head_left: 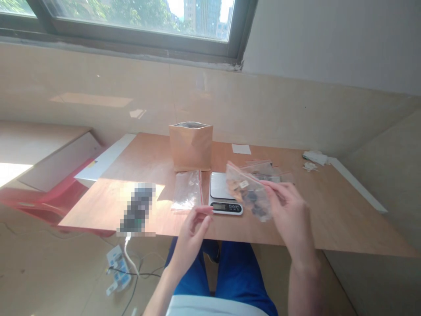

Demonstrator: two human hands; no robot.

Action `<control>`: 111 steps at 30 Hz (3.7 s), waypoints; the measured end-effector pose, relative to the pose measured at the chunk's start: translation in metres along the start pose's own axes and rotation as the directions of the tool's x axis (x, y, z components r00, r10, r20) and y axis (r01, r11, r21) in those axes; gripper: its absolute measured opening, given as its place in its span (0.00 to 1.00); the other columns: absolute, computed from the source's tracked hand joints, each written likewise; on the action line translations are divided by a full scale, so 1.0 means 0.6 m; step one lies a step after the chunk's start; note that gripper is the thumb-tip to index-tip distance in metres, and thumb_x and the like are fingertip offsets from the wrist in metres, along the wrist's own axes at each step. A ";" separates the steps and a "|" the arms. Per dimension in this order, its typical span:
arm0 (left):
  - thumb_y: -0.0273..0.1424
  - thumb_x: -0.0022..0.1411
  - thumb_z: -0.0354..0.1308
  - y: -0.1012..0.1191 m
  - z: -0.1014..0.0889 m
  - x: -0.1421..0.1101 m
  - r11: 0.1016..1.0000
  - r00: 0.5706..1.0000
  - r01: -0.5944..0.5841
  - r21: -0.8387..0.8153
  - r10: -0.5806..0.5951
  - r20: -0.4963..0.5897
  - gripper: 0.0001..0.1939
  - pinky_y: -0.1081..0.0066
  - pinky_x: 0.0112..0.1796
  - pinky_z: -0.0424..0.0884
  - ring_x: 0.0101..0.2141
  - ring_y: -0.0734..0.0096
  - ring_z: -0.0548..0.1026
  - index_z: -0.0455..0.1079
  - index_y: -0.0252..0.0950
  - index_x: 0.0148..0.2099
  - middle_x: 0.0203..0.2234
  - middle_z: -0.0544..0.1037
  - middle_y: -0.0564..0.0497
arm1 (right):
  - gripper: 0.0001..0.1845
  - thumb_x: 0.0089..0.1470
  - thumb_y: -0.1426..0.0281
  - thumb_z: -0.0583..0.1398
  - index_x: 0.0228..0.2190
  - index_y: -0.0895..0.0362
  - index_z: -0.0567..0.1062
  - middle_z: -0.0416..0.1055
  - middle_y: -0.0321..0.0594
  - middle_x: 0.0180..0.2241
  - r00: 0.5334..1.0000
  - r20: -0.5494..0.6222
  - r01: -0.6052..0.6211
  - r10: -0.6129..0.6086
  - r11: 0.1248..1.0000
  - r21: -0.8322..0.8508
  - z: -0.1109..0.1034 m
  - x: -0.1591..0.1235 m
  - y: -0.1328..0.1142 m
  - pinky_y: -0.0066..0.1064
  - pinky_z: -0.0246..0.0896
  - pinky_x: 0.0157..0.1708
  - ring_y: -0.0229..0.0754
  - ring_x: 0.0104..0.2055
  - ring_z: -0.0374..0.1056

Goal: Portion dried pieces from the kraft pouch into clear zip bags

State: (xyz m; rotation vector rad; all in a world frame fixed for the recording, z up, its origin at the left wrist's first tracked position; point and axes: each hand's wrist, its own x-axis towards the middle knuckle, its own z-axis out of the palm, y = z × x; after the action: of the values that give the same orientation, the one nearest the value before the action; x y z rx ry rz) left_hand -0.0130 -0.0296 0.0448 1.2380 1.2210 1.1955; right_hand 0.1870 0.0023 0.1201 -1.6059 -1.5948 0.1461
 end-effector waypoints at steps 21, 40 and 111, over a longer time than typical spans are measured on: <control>0.36 0.59 0.45 -0.022 0.024 0.065 0.995 0.995 -0.076 0.062 0.080 -0.063 0.11 0.74 0.29 0.60 0.26 0.74 0.63 0.60 0.36 0.27 0.22 0.63 0.55 | 0.10 0.51 0.63 0.59 0.33 0.56 0.71 0.69 0.34 0.25 0.875 0.474 -0.448 0.095 0.527 0.722 0.177 -0.071 -0.027 0.25 0.64 0.28 0.34 0.27 0.67; 0.41 0.60 0.45 -0.016 0.031 0.083 0.976 0.991 -0.048 0.213 0.073 -0.111 0.16 0.73 0.28 0.59 0.24 0.73 0.64 0.58 0.37 0.25 0.20 0.63 0.56 | 0.11 0.49 0.63 0.59 0.26 0.59 0.75 0.73 0.39 0.26 0.914 0.387 -0.347 0.122 0.731 0.587 0.185 -0.063 -0.027 0.28 0.65 0.31 0.38 0.28 0.69; 0.34 0.54 0.50 -0.150 0.032 0.148 0.991 0.872 -0.049 -0.122 -0.017 -0.490 0.09 0.68 0.40 0.67 0.34 0.68 0.71 0.66 0.35 0.34 0.31 0.73 0.50 | 0.12 0.52 0.67 0.54 0.36 0.60 0.70 0.67 0.47 0.38 0.821 0.506 0.306 -0.265 0.952 0.002 0.260 0.004 -0.051 0.38 0.54 0.45 0.47 0.43 0.60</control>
State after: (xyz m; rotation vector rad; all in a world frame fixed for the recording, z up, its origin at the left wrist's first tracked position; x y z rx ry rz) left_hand 0.0046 0.0595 -0.0448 0.8687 1.4675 1.6411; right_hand 0.0681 0.0723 0.0413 -1.4313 -2.2530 0.3690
